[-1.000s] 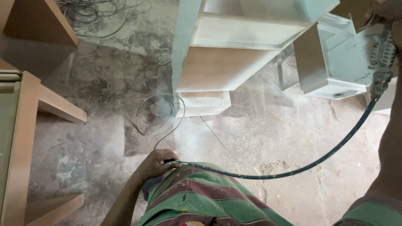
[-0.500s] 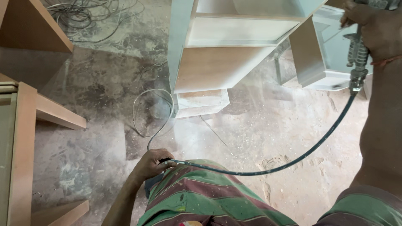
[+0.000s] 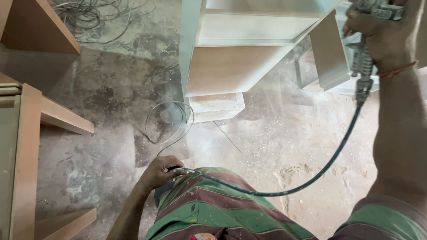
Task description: The person uses a spray gun connected to a hose to apply white paint to wooden furniture parts, including cabinet frames and panels, moving around the pieces to coat different surfaces. They occasionally touch or reposition a panel and manage the hose while spraying.
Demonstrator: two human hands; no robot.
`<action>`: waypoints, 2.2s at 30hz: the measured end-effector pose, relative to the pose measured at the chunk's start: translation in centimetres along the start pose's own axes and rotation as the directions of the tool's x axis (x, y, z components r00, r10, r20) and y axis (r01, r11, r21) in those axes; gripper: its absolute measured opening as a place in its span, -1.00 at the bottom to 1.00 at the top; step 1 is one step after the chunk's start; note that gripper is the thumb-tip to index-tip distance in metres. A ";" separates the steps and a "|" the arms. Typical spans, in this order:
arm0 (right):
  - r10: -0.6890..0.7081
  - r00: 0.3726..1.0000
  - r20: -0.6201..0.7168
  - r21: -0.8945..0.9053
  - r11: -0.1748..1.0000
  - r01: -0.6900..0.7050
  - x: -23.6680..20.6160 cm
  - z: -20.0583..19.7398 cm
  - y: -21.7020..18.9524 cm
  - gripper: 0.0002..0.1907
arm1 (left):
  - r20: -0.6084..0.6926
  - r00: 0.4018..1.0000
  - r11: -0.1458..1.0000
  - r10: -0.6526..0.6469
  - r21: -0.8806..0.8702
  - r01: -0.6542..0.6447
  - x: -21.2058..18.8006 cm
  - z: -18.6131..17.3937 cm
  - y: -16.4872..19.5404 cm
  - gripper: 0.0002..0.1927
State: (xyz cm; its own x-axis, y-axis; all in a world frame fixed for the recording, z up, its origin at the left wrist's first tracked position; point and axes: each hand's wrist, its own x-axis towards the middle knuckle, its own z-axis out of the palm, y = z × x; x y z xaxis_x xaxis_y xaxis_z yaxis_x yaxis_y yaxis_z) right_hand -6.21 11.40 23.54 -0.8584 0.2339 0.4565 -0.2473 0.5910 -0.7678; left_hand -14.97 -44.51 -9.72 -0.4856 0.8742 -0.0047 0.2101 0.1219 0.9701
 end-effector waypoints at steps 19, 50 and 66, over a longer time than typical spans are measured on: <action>0.060 0.993 -0.097 -0.183 0.980 -0.077 -6.6 -8.1 5.0 -0.61 | -0.015 1.000 1.000 -0.002 -0.001 0.002 -1.0 2.5 1.7 -0.74; 0.355 0.928 -0.114 -0.195 0.908 -0.372 -9.5 -7.8 2.8 -0.85 | 0.011 0.994 0.993 0.105 0.051 -0.105 -1.1 3.3 4.1 -0.65; 0.208 0.971 -0.118 -0.209 0.951 -0.229 -12.0 -9.1 0.9 -0.78 | 0.036 0.998 0.999 0.045 -0.001 -0.045 0.4 4.4 4.2 -0.74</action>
State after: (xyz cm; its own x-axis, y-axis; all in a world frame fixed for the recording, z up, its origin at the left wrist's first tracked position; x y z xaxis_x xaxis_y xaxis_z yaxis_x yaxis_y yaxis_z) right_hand 7.93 16.18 21.43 -0.8318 0.4415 0.3364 0.0557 0.6694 -0.7408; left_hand -10.51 -41.56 -6.69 -0.4444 0.8953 0.0299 0.2306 0.0820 0.9696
